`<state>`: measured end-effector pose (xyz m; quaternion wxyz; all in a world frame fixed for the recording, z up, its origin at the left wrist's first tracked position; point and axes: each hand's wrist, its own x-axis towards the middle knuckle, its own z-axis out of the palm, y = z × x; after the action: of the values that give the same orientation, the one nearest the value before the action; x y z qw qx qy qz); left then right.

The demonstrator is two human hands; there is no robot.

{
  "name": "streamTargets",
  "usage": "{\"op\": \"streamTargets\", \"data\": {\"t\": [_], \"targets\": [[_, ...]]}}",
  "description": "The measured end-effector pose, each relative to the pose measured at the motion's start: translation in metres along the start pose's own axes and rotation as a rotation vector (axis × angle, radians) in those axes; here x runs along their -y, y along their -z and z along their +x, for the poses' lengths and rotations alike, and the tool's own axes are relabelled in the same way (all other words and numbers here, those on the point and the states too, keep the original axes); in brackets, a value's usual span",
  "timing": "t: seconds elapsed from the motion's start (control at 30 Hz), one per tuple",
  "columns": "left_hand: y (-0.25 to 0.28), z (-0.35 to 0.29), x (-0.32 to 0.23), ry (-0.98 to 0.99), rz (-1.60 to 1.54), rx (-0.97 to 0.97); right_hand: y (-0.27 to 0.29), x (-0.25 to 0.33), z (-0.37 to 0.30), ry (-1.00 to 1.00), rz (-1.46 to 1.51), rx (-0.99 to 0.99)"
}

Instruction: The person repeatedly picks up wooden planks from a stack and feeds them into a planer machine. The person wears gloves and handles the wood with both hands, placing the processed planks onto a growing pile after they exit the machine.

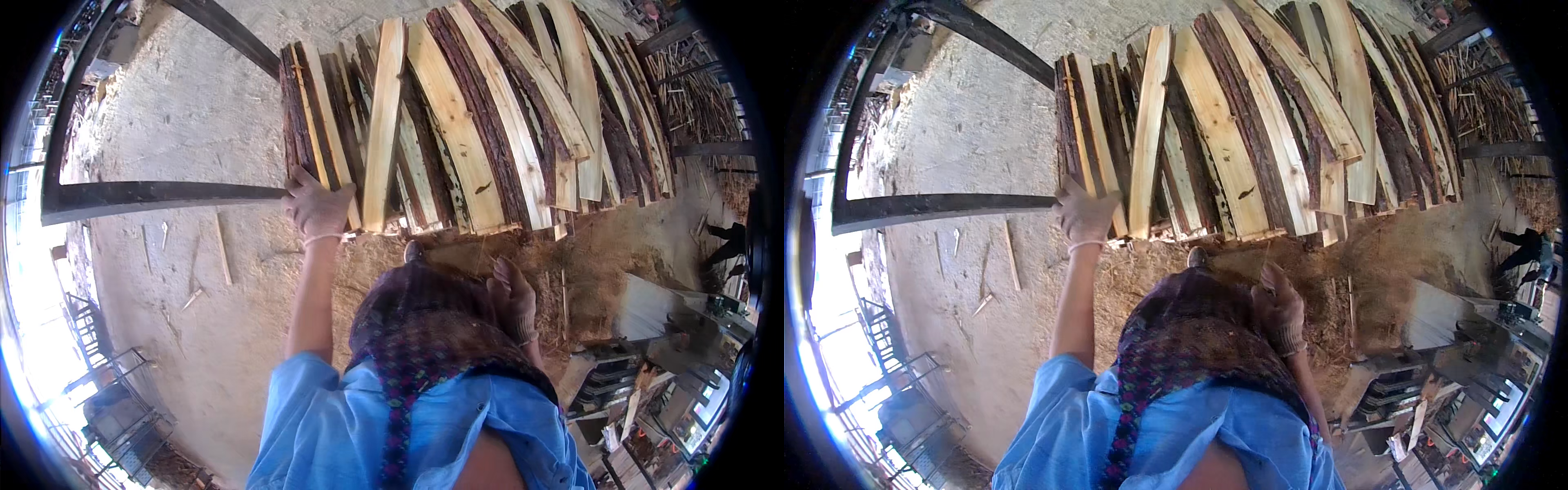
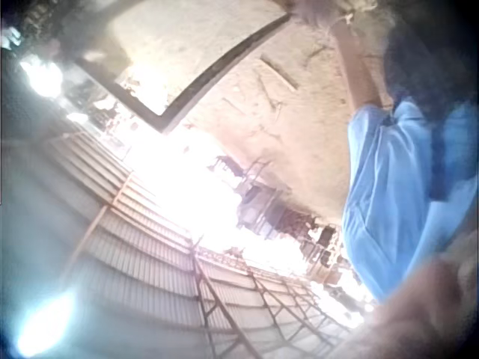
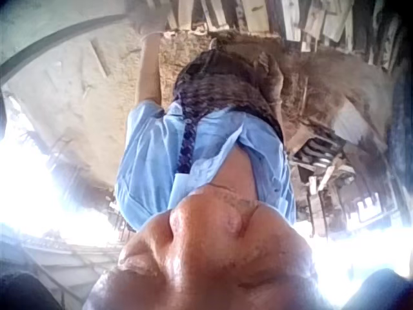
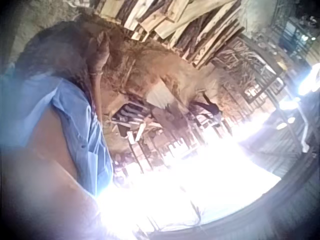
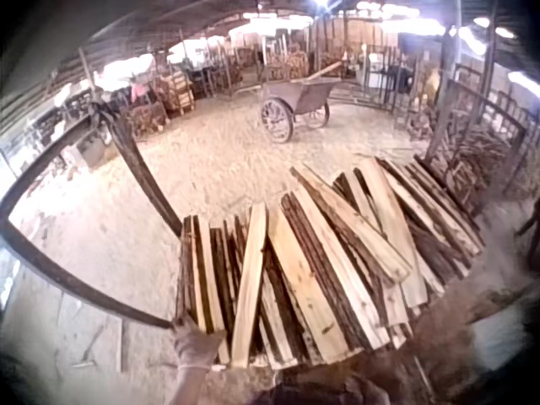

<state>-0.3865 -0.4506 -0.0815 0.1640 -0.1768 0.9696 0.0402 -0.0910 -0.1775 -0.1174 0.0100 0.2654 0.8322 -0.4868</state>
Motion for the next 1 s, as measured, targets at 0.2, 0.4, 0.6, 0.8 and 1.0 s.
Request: {"op": "streamTargets", "data": {"t": [0.2,0.4,0.6,0.8,1.0], "targets": [[-0.014,0.014,-0.007,-0.009,-0.015,-0.028,-0.021,-0.032,0.009,-0.016,0.168,0.061],[-0.059,0.011,-0.009,-0.296,0.241,-0.633,-0.034,-0.034,0.019,-0.016,0.244,0.122],[-0.036,0.014,-0.037,-0.141,-0.05,-0.068,-0.01,-0.014,0.017,-0.06,0.182,0.053],[-0.011,0.017,-0.006,-0.172,-0.198,0.01,0.007,-0.051,-0.017,-0.159,0.206,-0.017],[0.036,-0.033,0.022,-0.288,-0.89,0.057,-0.004,-0.003,0.009,-0.108,0.553,0.167]]}}
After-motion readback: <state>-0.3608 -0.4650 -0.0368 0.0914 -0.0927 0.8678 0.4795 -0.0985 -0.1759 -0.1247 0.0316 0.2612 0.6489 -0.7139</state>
